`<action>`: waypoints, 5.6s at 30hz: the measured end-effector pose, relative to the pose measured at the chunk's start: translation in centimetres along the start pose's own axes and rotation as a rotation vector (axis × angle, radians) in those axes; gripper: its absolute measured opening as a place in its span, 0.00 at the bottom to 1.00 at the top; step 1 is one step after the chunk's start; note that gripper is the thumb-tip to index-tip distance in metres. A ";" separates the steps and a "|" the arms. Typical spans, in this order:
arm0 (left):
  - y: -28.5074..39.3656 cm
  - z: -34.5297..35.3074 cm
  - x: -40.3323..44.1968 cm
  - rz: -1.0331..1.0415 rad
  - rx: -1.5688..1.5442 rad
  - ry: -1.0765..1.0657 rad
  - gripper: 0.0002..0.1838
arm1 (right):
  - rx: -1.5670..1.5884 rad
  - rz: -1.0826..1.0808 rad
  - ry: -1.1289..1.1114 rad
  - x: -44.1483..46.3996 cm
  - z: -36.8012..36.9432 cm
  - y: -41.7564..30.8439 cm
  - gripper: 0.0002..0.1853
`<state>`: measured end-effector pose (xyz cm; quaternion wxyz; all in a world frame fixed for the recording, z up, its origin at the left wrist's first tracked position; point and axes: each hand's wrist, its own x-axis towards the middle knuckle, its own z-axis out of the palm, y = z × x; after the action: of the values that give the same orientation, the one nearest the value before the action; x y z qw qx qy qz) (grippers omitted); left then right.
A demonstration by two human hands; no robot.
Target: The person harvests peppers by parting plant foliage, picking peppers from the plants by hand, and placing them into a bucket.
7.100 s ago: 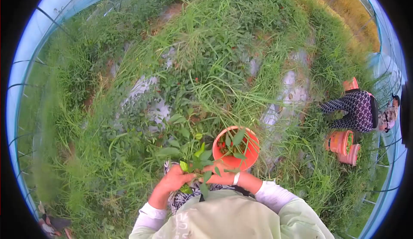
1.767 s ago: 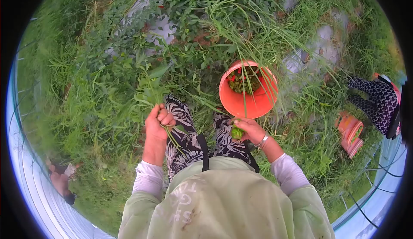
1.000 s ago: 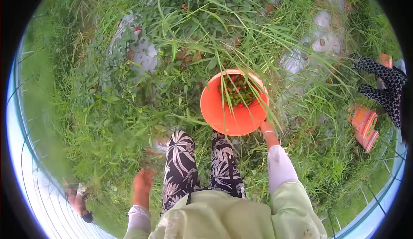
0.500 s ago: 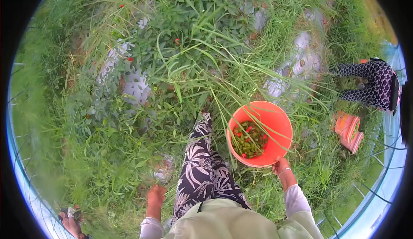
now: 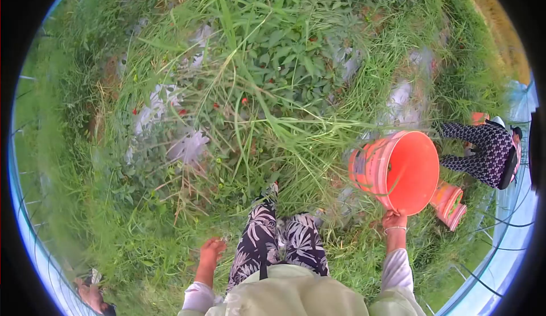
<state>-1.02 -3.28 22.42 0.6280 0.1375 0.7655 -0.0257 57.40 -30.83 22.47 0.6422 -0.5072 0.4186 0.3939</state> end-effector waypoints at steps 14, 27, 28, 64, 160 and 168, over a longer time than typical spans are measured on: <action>5.4 15.9 -1.5 0.357 0.263 -0.009 0.12 | -0.072 -0.101 -0.127 24.5 10.4 -8.9 0.07; 21.6 38.2 4.6 1.269 0.593 0.011 0.11 | -0.469 0.121 -0.071 27.1 14.4 -6.5 0.13; 23.8 38.9 7.7 1.344 0.613 0.112 0.11 | -0.681 -0.013 -0.118 26.2 13.7 -6.6 0.16; 27.5 34.6 39.7 0.447 -0.125 -0.216 0.12 | -1.300 -0.425 -0.690 21.4 20.5 29.8 0.06; 19.3 35.2 22.0 0.404 -0.501 -0.088 0.33 | -1.987 -0.658 -1.091 28.6 38.8 25.8 0.18; 22.8 35.4 17.0 0.528 -0.814 -0.199 0.27 | -1.677 -0.654 -0.950 16.8 37.9 31.7 0.34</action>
<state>35.34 14.15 1.57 0.6860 0.0673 0.5887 0.4222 38.87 13.30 1.65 0.2557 -0.6746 -0.4501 0.5261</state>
